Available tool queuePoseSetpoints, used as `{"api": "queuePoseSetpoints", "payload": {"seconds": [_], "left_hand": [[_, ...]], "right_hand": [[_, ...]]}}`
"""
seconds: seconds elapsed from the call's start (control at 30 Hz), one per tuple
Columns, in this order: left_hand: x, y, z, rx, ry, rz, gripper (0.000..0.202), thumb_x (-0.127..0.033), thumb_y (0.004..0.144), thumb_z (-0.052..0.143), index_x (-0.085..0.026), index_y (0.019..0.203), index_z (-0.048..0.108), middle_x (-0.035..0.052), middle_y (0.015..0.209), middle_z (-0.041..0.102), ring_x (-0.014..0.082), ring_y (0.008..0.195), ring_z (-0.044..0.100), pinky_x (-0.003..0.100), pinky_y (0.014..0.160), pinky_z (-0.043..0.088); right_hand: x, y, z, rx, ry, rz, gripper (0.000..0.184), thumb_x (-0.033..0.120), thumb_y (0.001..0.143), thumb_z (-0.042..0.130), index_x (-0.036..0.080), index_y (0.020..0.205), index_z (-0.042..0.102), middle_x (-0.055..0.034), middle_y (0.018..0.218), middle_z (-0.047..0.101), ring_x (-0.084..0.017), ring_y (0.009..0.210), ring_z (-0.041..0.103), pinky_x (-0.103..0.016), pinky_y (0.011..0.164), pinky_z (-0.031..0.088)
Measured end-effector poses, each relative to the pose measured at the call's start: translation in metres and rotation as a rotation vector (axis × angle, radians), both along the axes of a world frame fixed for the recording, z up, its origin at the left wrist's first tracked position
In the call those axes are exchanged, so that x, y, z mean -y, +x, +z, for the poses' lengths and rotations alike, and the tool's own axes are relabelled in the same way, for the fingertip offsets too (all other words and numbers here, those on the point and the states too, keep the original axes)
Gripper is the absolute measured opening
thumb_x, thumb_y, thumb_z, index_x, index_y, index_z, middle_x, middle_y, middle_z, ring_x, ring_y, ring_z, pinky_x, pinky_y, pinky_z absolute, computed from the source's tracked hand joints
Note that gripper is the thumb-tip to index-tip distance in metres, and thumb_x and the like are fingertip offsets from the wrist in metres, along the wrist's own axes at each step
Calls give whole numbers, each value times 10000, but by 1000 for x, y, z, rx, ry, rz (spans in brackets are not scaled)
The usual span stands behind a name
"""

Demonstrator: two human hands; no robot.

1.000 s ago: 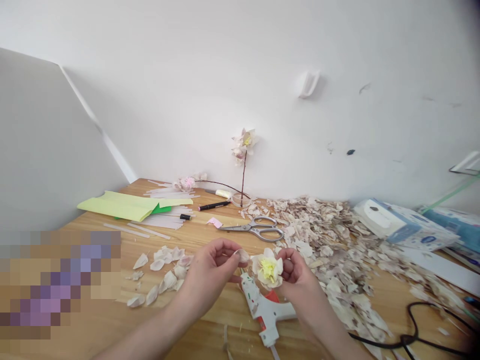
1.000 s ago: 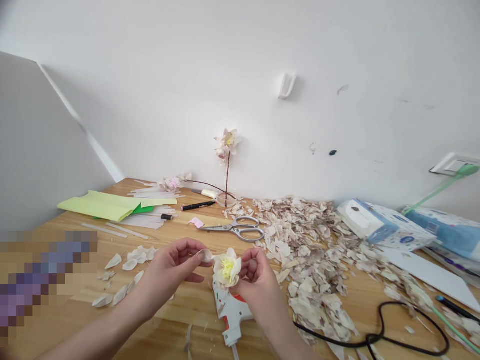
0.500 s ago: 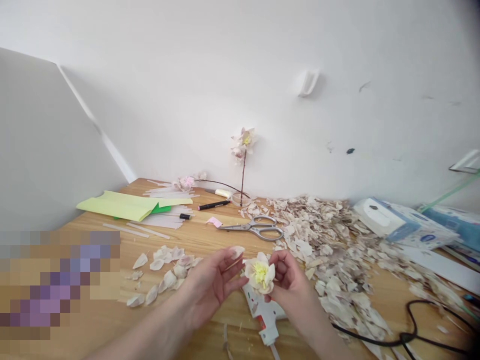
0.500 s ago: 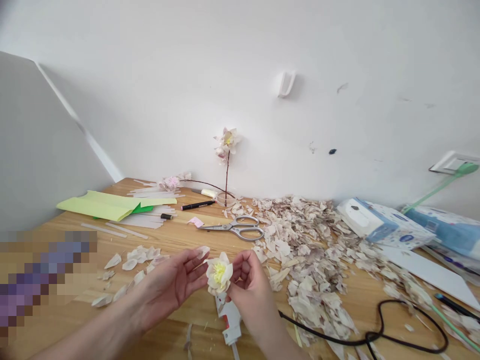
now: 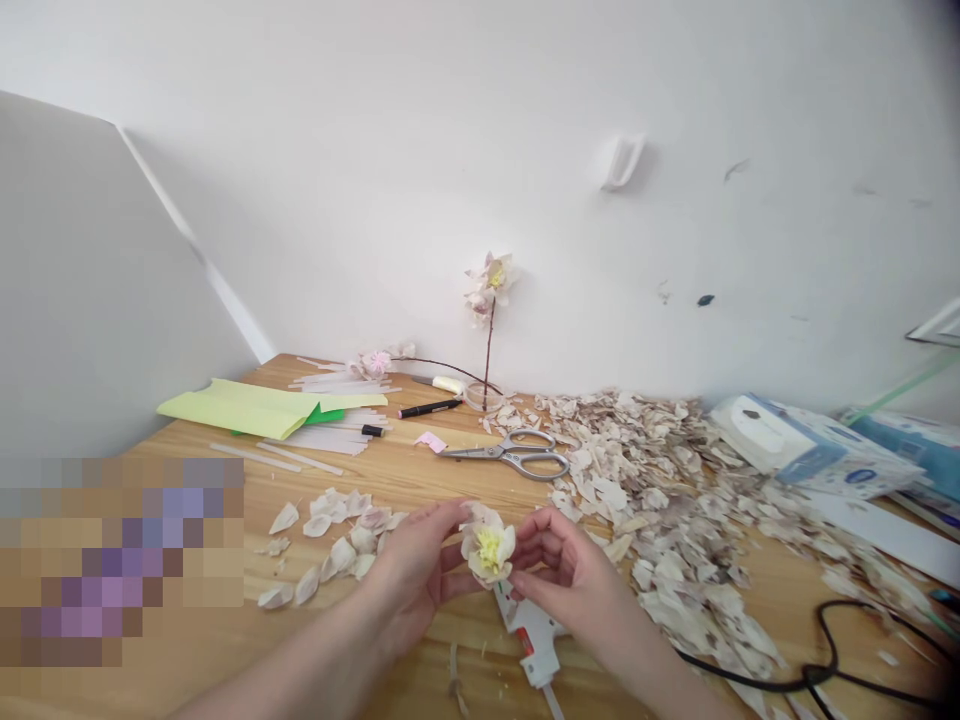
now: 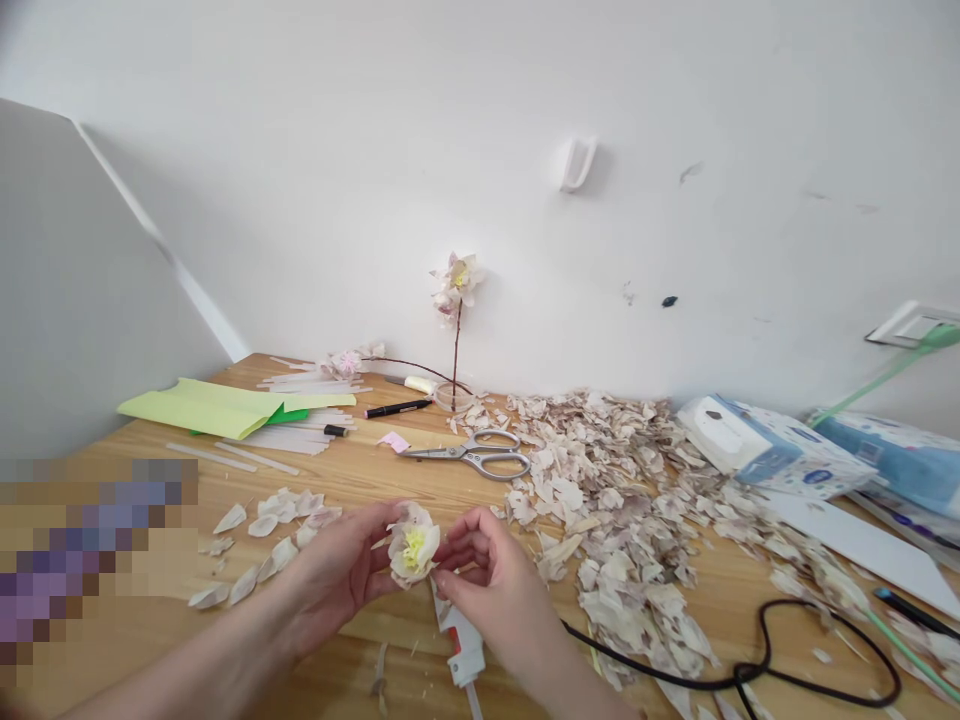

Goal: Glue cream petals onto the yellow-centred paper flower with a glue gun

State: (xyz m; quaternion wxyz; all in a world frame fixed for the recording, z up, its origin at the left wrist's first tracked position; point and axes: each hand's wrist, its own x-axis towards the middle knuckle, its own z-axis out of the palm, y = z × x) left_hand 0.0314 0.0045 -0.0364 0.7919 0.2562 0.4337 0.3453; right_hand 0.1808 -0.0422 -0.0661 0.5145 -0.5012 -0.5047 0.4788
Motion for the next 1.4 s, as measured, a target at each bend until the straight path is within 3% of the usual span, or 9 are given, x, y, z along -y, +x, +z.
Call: {"api": "queuePoseSetpoints", "payload": {"seconds": [0.4, 0.53, 0.63, 0.83, 1.1, 1.4], "left_hand": [[1, -3, 4, -38, 67, 28, 59, -171, 744, 584, -162, 790, 549, 19, 691, 630, 134, 577, 622, 223, 455, 505], [-4, -7, 9, -58, 151, 106, 106, -173, 736, 615, -161, 809, 539, 76, 863, 651, 190, 800, 655, 259, 580, 545], [-4, -9, 13, -111, 239, 116, 129, -231, 748, 624, -157, 826, 553, 91, 930, 648, 208, 891, 645, 246, 613, 542], [1, -5, 13, -186, 320, -5, 178, -262, 726, 647, -143, 834, 568, 70, 805, 662, 207, 821, 664, 239, 584, 530], [4, -1, 14, -235, 425, -28, 143, -212, 741, 604, -147, 853, 545, 39, 730, 652, 185, 752, 672, 225, 547, 517], [9, -2, 21, -208, 385, -31, 144, -175, 727, 596, -148, 855, 535, 4, 687, 602, 192, 749, 667, 235, 533, 522]], "right_hand": [[3, -1, 7, -69, -45, 12, 317, 192, 634, 723, 235, 748, 430, 66, 685, 638, -109, 581, 574, -218, 544, 412], [2, 10, 17, -161, -53, 38, 356, 219, 618, 764, 235, 741, 431, 77, 678, 619, -104, 600, 579, -207, 545, 419], [-2, 17, 21, -194, -43, -19, 366, 243, 613, 778, 235, 749, 439, 54, 723, 651, -118, 657, 592, -225, 594, 450], [-5, 18, 20, -276, -32, -101, 346, 282, 613, 783, 231, 757, 473, 43, 697, 681, -126, 661, 615, -257, 671, 480], [-4, 15, 15, -304, 52, -131, 389, 249, 584, 812, 245, 778, 474, 66, 723, 688, -106, 671, 626, -208, 642, 463], [-2, 10, 13, -473, -108, -38, 288, 192, 648, 769, 219, 847, 563, 9, 748, 703, -114, 704, 638, -244, 704, 497]]}}
